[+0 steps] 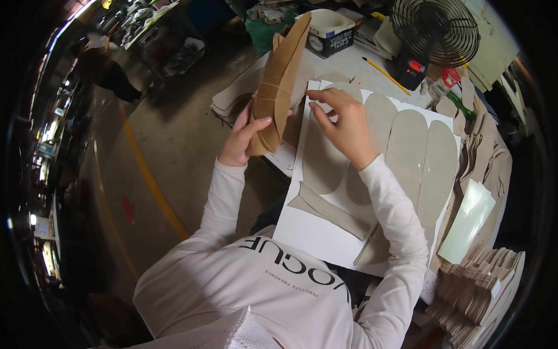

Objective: The person arranges beige and brown pattern pieces on a white board, applies small adhesive dots to secure them, and stacks the assembled pieces. The person handles the pieces one at a time, aligns edges, and places adhesive dots at specific points before stacking the completed set.

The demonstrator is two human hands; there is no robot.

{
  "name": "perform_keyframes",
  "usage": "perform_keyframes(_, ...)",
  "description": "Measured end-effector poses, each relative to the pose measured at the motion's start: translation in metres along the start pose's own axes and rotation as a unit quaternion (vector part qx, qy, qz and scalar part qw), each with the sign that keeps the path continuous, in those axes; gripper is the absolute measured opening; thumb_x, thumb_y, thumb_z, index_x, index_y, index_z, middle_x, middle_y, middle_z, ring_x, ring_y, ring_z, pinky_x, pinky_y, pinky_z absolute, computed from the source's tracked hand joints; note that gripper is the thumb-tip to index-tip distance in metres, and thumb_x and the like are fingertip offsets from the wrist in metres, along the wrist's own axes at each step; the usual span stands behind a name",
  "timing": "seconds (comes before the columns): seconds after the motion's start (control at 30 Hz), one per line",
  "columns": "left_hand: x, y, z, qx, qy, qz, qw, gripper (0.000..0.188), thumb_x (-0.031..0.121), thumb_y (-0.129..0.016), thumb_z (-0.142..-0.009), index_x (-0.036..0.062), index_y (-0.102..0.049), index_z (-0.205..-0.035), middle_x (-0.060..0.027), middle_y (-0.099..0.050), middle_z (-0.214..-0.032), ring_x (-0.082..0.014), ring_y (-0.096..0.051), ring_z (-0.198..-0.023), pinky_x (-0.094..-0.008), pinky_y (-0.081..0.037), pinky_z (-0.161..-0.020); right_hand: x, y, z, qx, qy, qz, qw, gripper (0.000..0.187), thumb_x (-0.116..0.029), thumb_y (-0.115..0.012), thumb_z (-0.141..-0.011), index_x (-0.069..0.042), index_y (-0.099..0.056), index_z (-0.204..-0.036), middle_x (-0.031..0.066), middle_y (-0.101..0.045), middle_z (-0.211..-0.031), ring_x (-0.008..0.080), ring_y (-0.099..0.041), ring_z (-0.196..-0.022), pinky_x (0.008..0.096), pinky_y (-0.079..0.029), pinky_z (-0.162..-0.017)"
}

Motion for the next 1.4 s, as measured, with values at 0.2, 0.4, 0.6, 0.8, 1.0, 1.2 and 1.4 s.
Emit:
perform_keyframes(0.2,-0.022,-0.034,-0.003,0.044,0.056,0.044,0.996,0.032,0.015,-0.071,-0.088,0.0062,-0.057,-0.116,-0.0011,-0.065,-0.098,-0.009,-0.063,-0.086,-0.0259,-0.053,-0.073,-0.017,-0.029,0.017,-0.003,0.072,0.18,0.981,0.019,-0.003,-0.068,-0.074,-0.005,-0.069,-0.093,0.0073,-0.063,-0.082,0.027,-0.061,-0.077,0.0376,-0.051,-0.067)
perform_keyframes(0.4,-0.043,-0.049,0.0,0.01,0.099,0.075,0.992,0.032,0.014,-0.07,-0.089,0.0064,-0.055,-0.116,-0.0017,-0.064,-0.098,-0.0098,-0.063,-0.086,-0.0268,-0.053,-0.07,-0.016,-0.011,0.03,-0.053,0.068,0.225,0.97,0.012,-0.005,-0.069,-0.073,-0.006,-0.066,-0.084,0.0053,-0.061,-0.079,0.025,-0.06,-0.075,0.0374,-0.051,-0.065)
perform_keyframes(0.6,-0.052,-0.06,-0.005,0.015,0.065,0.057,0.996,0.046,0.015,-0.071,-0.088,0.005,-0.049,-0.128,-0.0026,-0.063,-0.108,-0.0109,-0.061,-0.096,-0.0258,-0.051,-0.082,-0.021,0.003,0.034,-0.05,0.068,0.24,0.967,0.012,-0.007,-0.071,-0.072,-0.007,-0.065,-0.081,0.0034,-0.061,-0.078,0.023,-0.06,-0.075,0.0363,-0.05,-0.062)
perform_keyframes(0.8,-0.04,-0.071,0.001,-0.051,0.015,-0.029,0.998,0.064,0.016,-0.077,-0.082,0.0026,-0.041,-0.134,-0.0046,-0.058,-0.118,-0.0114,-0.056,-0.108,-0.0284,-0.047,-0.093,-0.019,0.026,0.027,0.011,0.068,0.221,0.973,0.012,-0.01,-0.073,-0.07,-0.008,-0.062,-0.076,0.001,-0.06,-0.074,0.0207,-0.057,-0.07,0.0333,-0.047,-0.055)
perform_keyframes(1.0,-0.043,-0.071,0.001,-0.066,0.049,-0.02,0.996,0.063,0.014,-0.071,-0.086,0.0034,-0.038,-0.139,-0.0061,-0.057,-0.123,-0.0168,-0.058,-0.115,-0.0311,-0.047,-0.096,0.005,0.041,0.022,-0.024,-0.04,0.048,0.998,0.004,-0.008,-0.067,-0.076,-0.005,-0.066,-0.078,0.0042,-0.065,-0.074,0.0133,-0.062,-0.063,0.0258,-0.042,-0.046)
perform_keyframes(1.2,-0.052,-0.077,0.01,-0.137,0.12,-0.028,0.983,0.061,0.019,-0.067,-0.089,0.0041,-0.039,-0.141,-0.0101,-0.06,-0.126,-0.0156,-0.057,-0.117,-0.0298,-0.044,-0.098,0.035,0.07,0.018,0.08,-0.049,0.121,0.988,0.006,-0.008,-0.068,-0.078,-0.003,-0.065,-0.079,0.0063,-0.067,-0.075,0.0155,-0.064,-0.063,0.0268,-0.045,-0.052)
perform_keyframes(1.4,-0.054,-0.093,0.029,-0.178,0.13,-0.008,0.975,0.065,0.026,-0.067,-0.087,0.0042,-0.038,-0.141,-0.0127,-0.062,-0.123,-0.0125,-0.058,-0.101,-0.0277,-0.046,-0.091,0.089,0.097,-0.003,0.184,-0.106,0.239,0.947,0.014,-0.017,-0.069,-0.078,-0.003,-0.066,-0.079,0.0084,-0.067,-0.07,0.0202,-0.064,-0.058,0.0312,-0.049,-0.058)
Point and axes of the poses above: each hand's wrist, its own z-axis away from the middle knuckle, its own y-axis out of the back of the hand, x = y × z, the point moved 6 cm from there along -z, towards the middle knuckle
